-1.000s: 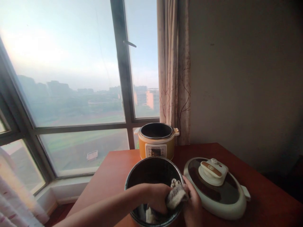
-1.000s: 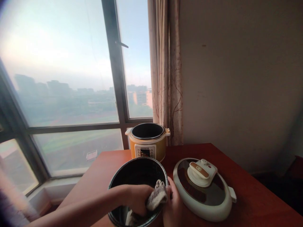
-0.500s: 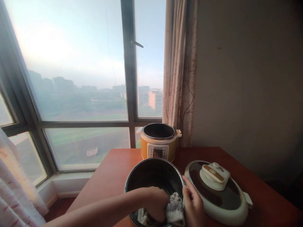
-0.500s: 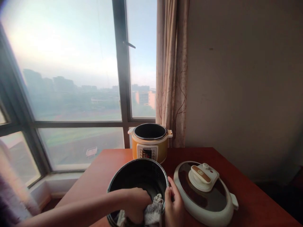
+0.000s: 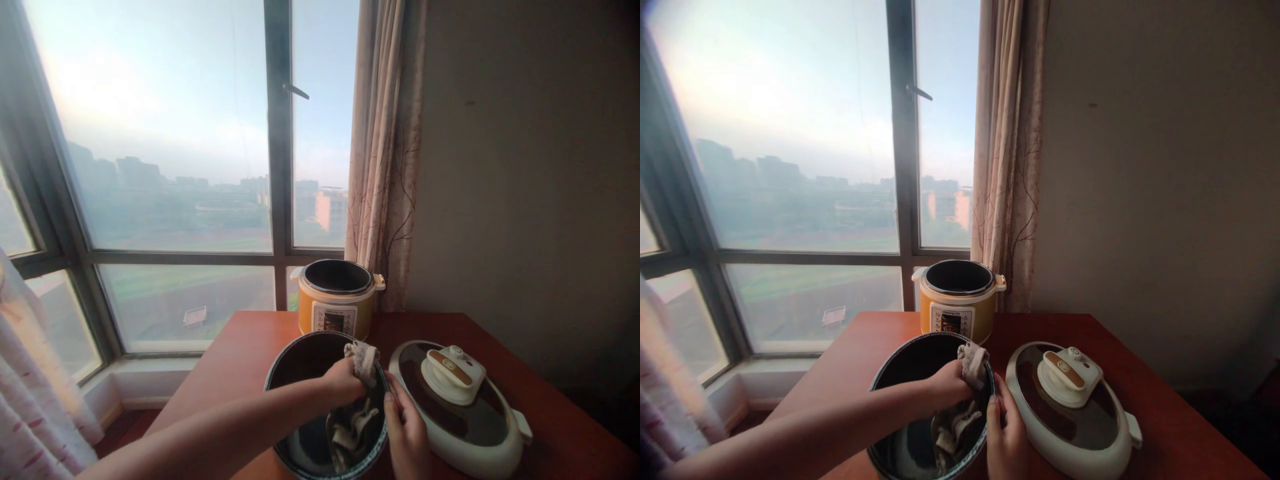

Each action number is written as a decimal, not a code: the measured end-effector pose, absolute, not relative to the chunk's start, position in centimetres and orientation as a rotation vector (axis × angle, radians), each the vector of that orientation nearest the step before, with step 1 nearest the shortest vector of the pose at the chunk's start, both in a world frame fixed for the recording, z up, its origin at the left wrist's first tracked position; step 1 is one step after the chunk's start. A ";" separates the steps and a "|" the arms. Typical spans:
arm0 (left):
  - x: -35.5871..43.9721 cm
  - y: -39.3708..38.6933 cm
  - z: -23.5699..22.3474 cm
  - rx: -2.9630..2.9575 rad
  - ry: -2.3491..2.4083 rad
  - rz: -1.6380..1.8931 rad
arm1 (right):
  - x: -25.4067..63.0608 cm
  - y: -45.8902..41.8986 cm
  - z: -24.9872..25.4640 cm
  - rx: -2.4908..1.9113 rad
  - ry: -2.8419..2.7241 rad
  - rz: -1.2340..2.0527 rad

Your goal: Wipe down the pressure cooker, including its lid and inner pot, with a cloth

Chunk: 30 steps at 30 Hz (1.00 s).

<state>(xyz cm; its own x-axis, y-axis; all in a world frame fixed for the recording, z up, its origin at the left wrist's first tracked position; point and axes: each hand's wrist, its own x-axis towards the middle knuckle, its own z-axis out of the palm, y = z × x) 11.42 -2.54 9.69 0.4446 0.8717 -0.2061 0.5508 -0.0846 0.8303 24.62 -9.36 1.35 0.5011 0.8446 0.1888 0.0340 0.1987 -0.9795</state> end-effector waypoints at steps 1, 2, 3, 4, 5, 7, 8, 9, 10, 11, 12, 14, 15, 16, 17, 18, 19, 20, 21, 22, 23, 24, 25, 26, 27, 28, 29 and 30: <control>11.2 -3.0 10.0 1.880 1.222 0.323 | 24.7 -9.3 1.2 -1.244 -0.892 0.689; 10.9 -3.4 10.3 2.009 1.201 0.198 | 24.8 -9.3 1.0 -1.231 -0.896 0.699; 10.5 -3.8 10.6 2.128 1.159 0.073 | 24.9 -9.2 0.9 -1.219 -0.906 0.716; 10.0 -4.1 11.0 2.220 1.099 -0.036 | 24.9 -9.2 0.8 -1.213 -0.912 0.726; 9.4 -4.3 11.3 2.291 1.021 -0.128 | 25.0 -9.1 0.9 -1.217 -0.915 0.731; 8.1 -4.5 12.0 2.399 0.843 -0.295 | 25.0 -9.1 1.1 -1.241 -0.908 0.711; 7.5 -4.5 12.3 2.442 0.755 -0.366 | 25.0 -9.2 1.2 -1.252 -0.906 0.692; 7.0 -4.5 12.6 2.481 0.674 -0.425 | 25.0 -9.2 1.4 -1.257 -0.914 0.682; 6.5 -4.5 12.8 2.516 0.609 -0.473 | 25.0 -9.2 1.6 -1.259 -0.927 0.684; 6.0 -4.4 13.0 2.549 0.561 -0.511 | 25.0 -9.2 1.7 -1.258 -0.942 0.694; 5.7 -4.5 13.1 2.577 0.528 -0.536 | 25.0 -9.2 1.8 -1.258 -0.951 0.705; 5.4 -4.6 13.1 2.628 0.496 -0.563 | 25.1 -9.2 1.9 -1.262 -0.954 0.723; 5.4 -4.7 13.1 2.661 0.497 -0.566 | 25.1 -9.1 1.9 -1.263 -0.949 0.726; 5.6 -4.9 12.9 2.697 0.503 -0.561 | 25.2 -9.1 1.8 -1.263 -0.941 0.726; 5.8 -5.1 12.8 2.733 0.511 -0.550 | 25.2 -9.0 1.8 -1.259 -0.935 0.728; 6.1 -5.3 12.6 2.764 0.523 -0.536 | 25.2 -9.0 1.8 -1.250 -0.931 0.737; 6.5 -5.5 12.4 2.782 0.542 -0.518 | 25.2 -8.9 1.8 -1.238 -0.925 0.750; 6.9 -5.7 12.2 2.782 0.568 -0.494 | 25.2 -8.9 1.8 -1.226 -0.918 0.768; 7.3 -5.9 12.0 2.763 0.605 -0.463 | 25.1 -8.9 1.9 -1.215 -0.910 0.790; 7.7 -6.1 11.8 2.730 0.664 -0.426 | 25.1 -8.8 1.9 -1.206 -0.900 0.809; 8.1 -6.2 11.6 2.685 0.740 -0.379 | 25.1 -8.8 2.0 -1.200 -0.885 0.823; 8.4 -6.3 11.3 2.622 0.829 -0.318 | 25.1 -8.9 2.0 -1.195 -0.870 0.833; 8.7 -6.3 11.1 2.535 0.928 -0.242 | 25.1 -8.9 2.1 -1.189 -0.862 0.848; 9.0 -6.1 10.9 2.423 1.034 -0.152 | 25.1 -8.9 2.1 -1.180 -0.865 0.866; 9.2 -5.8 10.7 2.295 1.137 -0.054 | 25.2 -8.9 2.2 -1.169 -0.877 0.884; 9.4 -5.3 10.6 2.168 1.220 0.041 | 25.3 -8.9 2.3 -1.160 -0.898 0.896; 9.5 -4.8 10.4 2.067 1.257 0.122 | 25.5 -9.0 2.4 -1.152 -0.927 0.900; 9.6 -4.3 10.3 2.006 1.257 0.178 | 25.7 -8.9 2.6 -1.148 -0.960 0.895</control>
<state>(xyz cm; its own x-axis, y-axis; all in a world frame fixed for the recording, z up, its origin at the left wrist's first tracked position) 9.60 -4.29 10.28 0.5085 0.8212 -0.2590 0.7172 -0.2374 0.6552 25.73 -8.94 2.62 0.3359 0.9305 0.1460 -0.0805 0.1828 -0.9798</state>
